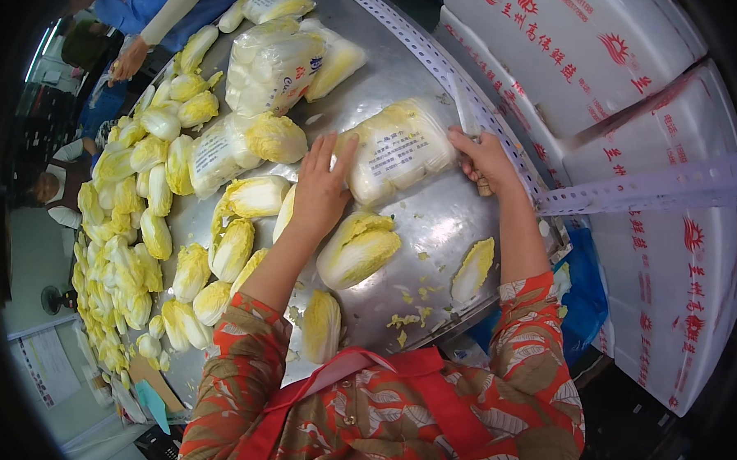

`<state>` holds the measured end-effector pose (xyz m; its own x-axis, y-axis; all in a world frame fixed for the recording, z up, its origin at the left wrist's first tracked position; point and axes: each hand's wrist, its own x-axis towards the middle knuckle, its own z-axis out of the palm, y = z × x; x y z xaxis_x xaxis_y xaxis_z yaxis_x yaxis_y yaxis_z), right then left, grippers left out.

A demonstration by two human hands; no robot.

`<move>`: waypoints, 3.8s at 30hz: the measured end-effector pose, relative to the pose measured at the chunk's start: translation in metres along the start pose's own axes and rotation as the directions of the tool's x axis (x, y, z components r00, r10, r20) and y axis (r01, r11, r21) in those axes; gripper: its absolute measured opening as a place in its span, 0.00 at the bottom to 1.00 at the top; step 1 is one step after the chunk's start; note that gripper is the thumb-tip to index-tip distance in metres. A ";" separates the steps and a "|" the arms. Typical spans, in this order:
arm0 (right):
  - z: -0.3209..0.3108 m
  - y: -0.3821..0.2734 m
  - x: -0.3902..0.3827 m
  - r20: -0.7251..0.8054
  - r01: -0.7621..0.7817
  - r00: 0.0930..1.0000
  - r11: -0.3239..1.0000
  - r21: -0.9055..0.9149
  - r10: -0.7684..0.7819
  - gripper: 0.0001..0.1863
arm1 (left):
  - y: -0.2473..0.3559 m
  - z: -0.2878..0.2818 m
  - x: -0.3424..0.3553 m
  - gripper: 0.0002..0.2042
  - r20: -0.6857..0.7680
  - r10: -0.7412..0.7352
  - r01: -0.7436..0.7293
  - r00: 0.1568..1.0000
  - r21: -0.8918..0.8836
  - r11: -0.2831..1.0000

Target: The person places individual napa cabbage heads into plastic bags, sometimes trimming the ends with a knife and removing loose outer leaves before sealing the bags.

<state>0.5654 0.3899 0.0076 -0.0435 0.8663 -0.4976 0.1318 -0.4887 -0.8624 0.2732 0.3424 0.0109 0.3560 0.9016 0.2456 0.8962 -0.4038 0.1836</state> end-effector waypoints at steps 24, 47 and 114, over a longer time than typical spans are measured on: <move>0.146 0.026 -0.088 0.308 0.060 0.924 0.882 0.468 -0.226 0.23 | -0.054 -0.074 -0.031 0.26 0.582 -0.410 0.702 0.702 -0.661 0.265; 0.153 -0.100 -0.159 0.223 0.441 0.889 0.877 -0.190 -0.399 0.21 | -0.017 -0.166 -0.048 0.27 -0.102 -0.588 0.124 0.803 -0.936 0.331; 0.215 -0.096 -0.226 0.429 0.467 0.682 0.805 0.367 -0.592 0.22 | -0.029 -0.194 -0.194 0.31 0.014 -0.498 -0.220 0.867 -0.886 -0.409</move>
<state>0.3495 0.2182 0.1827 -0.5328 0.8360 0.1311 -0.2775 -0.0263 -0.9604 0.1271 0.1493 0.1430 -0.1335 0.9851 0.1086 -0.6790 -0.1707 0.7140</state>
